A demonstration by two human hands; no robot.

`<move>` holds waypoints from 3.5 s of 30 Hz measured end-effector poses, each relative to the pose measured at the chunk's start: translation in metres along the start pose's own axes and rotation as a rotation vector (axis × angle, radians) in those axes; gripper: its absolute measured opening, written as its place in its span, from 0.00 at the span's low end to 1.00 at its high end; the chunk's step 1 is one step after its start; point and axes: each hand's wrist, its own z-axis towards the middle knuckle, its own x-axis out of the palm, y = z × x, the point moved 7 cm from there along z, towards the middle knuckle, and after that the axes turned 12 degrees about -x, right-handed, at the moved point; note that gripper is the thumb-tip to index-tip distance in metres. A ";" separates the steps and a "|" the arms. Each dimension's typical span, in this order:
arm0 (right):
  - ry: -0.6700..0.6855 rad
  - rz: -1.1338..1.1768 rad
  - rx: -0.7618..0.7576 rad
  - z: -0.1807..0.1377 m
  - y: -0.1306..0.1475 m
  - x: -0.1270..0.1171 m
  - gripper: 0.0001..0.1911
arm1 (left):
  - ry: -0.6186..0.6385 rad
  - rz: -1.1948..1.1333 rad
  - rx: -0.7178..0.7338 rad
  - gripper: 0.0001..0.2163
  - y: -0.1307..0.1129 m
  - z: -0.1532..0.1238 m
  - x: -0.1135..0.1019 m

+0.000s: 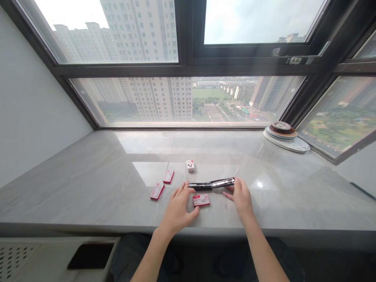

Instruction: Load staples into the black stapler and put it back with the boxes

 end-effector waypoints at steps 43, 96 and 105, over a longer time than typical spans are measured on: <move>0.668 -0.324 -0.306 -0.052 0.057 0.140 0.12 | 0.031 -0.030 0.042 0.22 0.008 0.000 0.003; 0.745 -0.452 -0.165 -0.061 0.027 0.052 0.17 | -0.125 0.001 -0.093 0.15 -0.018 -0.006 0.000; 0.542 -0.239 0.131 -0.019 -0.001 0.004 0.33 | -0.182 -0.033 -0.137 0.15 -0.018 -0.004 0.001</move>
